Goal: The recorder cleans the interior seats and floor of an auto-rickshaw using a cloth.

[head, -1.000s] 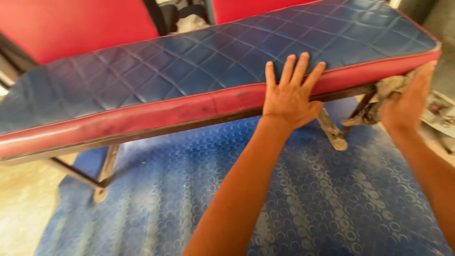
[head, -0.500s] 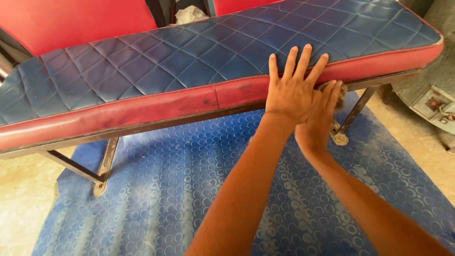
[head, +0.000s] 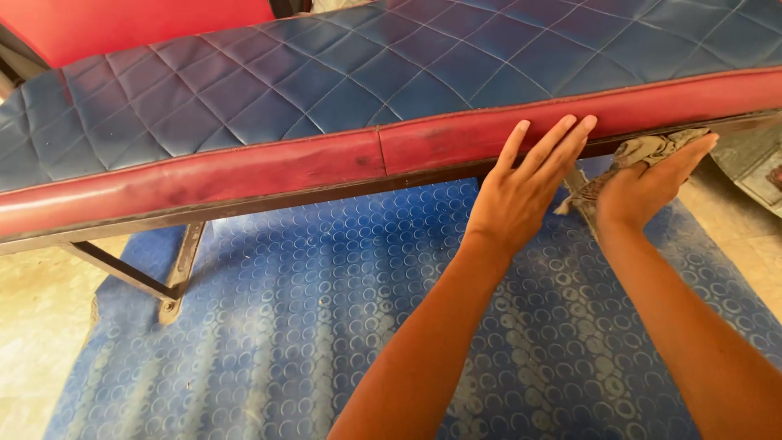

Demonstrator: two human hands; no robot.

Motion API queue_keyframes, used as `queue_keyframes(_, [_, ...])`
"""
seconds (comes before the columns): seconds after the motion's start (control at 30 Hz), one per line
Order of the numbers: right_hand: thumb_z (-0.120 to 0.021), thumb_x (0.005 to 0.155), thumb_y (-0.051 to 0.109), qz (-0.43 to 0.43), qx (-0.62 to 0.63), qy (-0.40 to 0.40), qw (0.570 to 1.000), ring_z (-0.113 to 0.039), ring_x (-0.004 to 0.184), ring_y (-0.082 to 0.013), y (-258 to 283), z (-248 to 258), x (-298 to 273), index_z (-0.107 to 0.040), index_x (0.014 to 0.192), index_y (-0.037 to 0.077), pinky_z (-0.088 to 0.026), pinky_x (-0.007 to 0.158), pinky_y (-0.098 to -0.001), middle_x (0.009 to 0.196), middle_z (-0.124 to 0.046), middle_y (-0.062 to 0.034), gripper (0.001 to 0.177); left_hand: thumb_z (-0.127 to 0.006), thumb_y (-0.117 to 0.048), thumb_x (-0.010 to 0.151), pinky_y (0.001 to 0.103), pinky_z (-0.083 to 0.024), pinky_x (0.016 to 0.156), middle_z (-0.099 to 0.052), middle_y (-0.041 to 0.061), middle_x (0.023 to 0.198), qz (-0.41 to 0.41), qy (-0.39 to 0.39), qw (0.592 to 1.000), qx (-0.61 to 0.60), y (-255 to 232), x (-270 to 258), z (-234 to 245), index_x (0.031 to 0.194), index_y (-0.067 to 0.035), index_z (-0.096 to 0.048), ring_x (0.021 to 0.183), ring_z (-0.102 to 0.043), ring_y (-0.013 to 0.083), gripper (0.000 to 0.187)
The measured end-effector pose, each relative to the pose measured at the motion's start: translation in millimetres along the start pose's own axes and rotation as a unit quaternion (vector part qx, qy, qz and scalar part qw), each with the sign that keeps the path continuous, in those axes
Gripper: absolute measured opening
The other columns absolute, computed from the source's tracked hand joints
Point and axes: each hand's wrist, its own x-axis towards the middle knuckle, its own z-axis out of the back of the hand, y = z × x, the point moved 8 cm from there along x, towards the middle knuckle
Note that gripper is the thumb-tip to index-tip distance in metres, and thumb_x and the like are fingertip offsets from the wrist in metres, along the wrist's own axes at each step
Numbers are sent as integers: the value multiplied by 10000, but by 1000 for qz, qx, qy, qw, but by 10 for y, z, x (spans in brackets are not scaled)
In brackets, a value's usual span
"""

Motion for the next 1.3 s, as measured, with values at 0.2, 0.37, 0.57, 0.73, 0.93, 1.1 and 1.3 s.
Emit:
queue_keyframes(0.2, [-448, 1143, -39, 32, -19, -9, 999, -93, 1669, -378, 112, 8, -167, 64, 1648, -84, -102, 1410, -430, 1761, -35, -282, 721, -550, -249, 1041, 468, -129, 1376, -78, -15, 1762, 11, -26, 999, -43, -16, -50, -42, 1695, -159, -339, 1641, -106, 156, 693])
queue_keyframes(0.37, [-501, 1046, -94, 10, -21, 8, 1000, -103, 1663, -421, -198, -99, -374, 17, 1622, -109, -101, 1383, -468, 1757, -82, -310, 775, -530, -215, 1005, 469, -149, 1336, -132, 25, 1738, 7, -12, 995, -99, -104, -39, 23, 1648, -78, -364, 1611, -146, 169, 677])
queue_keyframes(0.57, [-447, 930, -52, -121, -17, 34, 992, -242, 1558, -430, -578, -46, -361, -155, 1615, -86, -203, 1281, -431, 1666, -247, -314, 745, -511, -225, 982, 428, -172, 1308, -229, 75, 1709, -47, -40, 988, -144, -301, 44, -86, 1602, -28, -386, 1584, -208, 195, 662])
queue_keyframes(0.73, [-483, 1010, 19, -106, 1, -41, 993, -316, 1584, -390, -771, -39, -30, -311, 1607, -29, -205, 1312, -412, 1679, -351, -248, 623, -514, -232, 960, 418, -189, 1284, -306, 111, 1679, -106, -70, 977, -169, -378, 98, -140, 1568, 3, -401, 1559, -260, 220, 661])
queue_keyframes(0.93, [-474, 954, -17, 32, 60, -73, 995, -264, 1577, -415, 256, 429, 96, -206, 1610, -77, -186, 1304, -431, 1676, -288, -290, 711, -515, -188, 917, 414, -211, 1260, -349, 117, 1647, -120, -75, 972, -186, -515, 317, -63, 1541, 3, -408, 1538, -290, 221, 662])
queue_keyframes(1.1, [-429, 926, -70, 54, 74, -58, 994, -219, 1600, -433, 430, 471, -46, -168, 1627, -80, -168, 1318, -457, 1702, -230, -300, 749, -505, -176, 929, 413, -213, 1254, -347, 152, 1635, -99, -54, 973, -203, -605, 429, -98, 1532, 32, -398, 1520, -303, 232, 647])
queue_keyframes(1.3, [-492, 930, 32, -37, 10, 9, 999, -238, 1518, -460, -407, -73, -554, -196, 1559, -121, -221, 1242, -471, 1610, -250, -349, 712, -511, -198, 940, 418, -223, 1249, -355, 163, 1626, -80, -66, 964, -244, -610, 415, -103, 1519, 57, -390, 1510, -324, 238, 644])
